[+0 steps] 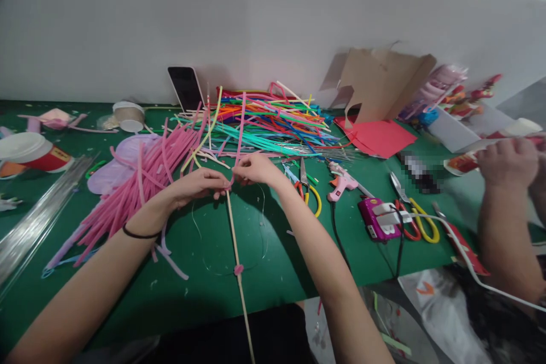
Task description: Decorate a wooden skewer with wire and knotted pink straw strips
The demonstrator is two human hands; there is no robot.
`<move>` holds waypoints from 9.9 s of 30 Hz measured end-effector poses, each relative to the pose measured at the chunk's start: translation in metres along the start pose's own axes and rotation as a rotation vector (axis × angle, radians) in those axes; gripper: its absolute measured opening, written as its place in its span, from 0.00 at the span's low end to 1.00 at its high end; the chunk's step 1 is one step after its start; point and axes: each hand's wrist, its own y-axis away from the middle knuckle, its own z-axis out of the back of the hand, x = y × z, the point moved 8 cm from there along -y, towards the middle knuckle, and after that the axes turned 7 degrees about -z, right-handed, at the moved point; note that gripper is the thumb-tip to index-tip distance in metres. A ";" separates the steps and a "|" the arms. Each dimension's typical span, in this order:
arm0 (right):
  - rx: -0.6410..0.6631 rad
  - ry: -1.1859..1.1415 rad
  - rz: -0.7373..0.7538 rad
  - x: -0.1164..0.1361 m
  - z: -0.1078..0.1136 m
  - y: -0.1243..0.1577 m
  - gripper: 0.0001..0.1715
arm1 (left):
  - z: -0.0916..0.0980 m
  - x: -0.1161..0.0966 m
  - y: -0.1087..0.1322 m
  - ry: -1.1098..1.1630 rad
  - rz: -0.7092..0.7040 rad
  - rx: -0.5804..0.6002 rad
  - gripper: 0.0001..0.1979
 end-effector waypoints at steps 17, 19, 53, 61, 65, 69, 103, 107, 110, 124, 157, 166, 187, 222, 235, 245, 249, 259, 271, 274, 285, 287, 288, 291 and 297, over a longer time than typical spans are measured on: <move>-0.467 0.430 0.341 0.011 -0.008 0.038 0.10 | -0.003 0.009 -0.002 -0.027 0.050 -0.037 0.13; -0.509 0.429 0.354 0.006 -0.009 0.044 0.11 | -0.005 0.011 -0.002 -0.034 0.060 -0.016 0.14; -0.722 0.541 -0.424 -0.102 0.068 0.133 0.22 | -0.007 0.006 0.004 0.049 -0.073 -0.008 0.21; -0.505 0.109 -0.291 -0.102 0.058 0.126 0.33 | -0.001 0.016 0.021 0.340 -0.096 -0.098 0.20; -0.294 -0.399 -0.012 -0.080 0.031 0.147 0.43 | 0.006 0.021 0.020 0.409 -0.126 -0.127 0.16; -0.066 -0.552 0.010 -0.068 -0.005 0.164 0.31 | 0.010 0.022 0.018 0.471 -0.146 -0.129 0.15; -0.495 0.516 0.292 -0.002 0.037 0.159 0.31 | 0.007 0.032 0.012 0.622 -0.179 -0.138 0.09; -0.380 0.680 0.304 0.001 0.022 0.152 0.43 | 0.006 0.031 0.012 0.617 -0.181 -0.133 0.09; -0.335 0.836 0.266 -0.004 0.021 0.143 0.49 | 0.005 0.031 0.012 0.607 -0.181 -0.126 0.10; -0.580 1.488 0.343 -0.012 0.036 0.115 0.26 | 0.004 0.030 0.013 0.607 -0.190 -0.109 0.11; -0.391 1.242 0.256 0.001 0.037 0.070 0.37 | 0.004 0.028 0.013 0.737 -0.215 -0.040 0.09; -0.368 1.376 0.265 0.007 0.035 0.068 0.34 | 0.005 0.029 0.013 0.751 -0.211 -0.046 0.08; -0.207 1.641 0.677 0.023 0.019 0.058 0.33 | 0.005 0.031 0.012 0.742 -0.223 -0.029 0.11; -0.193 -0.092 0.154 0.038 0.028 0.052 0.28 | 0.032 -0.076 0.041 0.101 -0.394 -0.196 0.15; -0.610 -0.408 0.385 0.076 0.094 0.049 0.21 | 0.043 -0.138 0.061 -0.169 -0.512 -0.180 0.10; -0.671 -0.414 0.534 0.088 0.070 0.071 0.22 | 0.079 -0.187 0.153 -0.247 -0.915 -0.940 0.08; -0.704 -0.439 0.611 0.112 0.063 0.106 0.17 | 0.085 -0.181 0.177 -0.118 -1.062 -1.278 0.13; 0.038 -0.430 0.397 0.125 -0.039 0.087 0.25 | 0.057 -0.160 0.134 0.290 -1.143 -1.182 0.10; -0.095 -1.162 0.348 0.107 -0.002 0.061 0.19 | 0.029 -0.136 0.078 0.731 -0.977 -0.894 0.11; -0.177 -1.186 0.442 0.106 0.009 0.058 0.18 | 0.019 -0.134 0.068 0.715 -0.925 -0.812 0.10; -0.468 -0.893 0.685 0.110 0.048 0.095 0.15 | 0.016 -0.149 0.074 0.285 -0.831 -0.636 0.05; -0.481 -0.835 0.696 0.112 0.048 0.099 0.16 | 0.014 -0.154 0.078 0.243 -0.814 -0.630 0.04; -0.494 -0.806 0.691 0.113 0.048 0.100 0.16 | 0.013 -0.155 0.079 0.218 -0.800 -0.633 0.05; -0.528 -0.747 0.680 0.116 0.048 0.106 0.17 | 0.014 -0.158 0.084 0.154 -0.753 -0.656 0.07; -0.552 -0.708 0.710 0.121 0.046 0.114 0.14 | 0.019 -0.161 0.091 0.077 -0.720 -0.680 0.08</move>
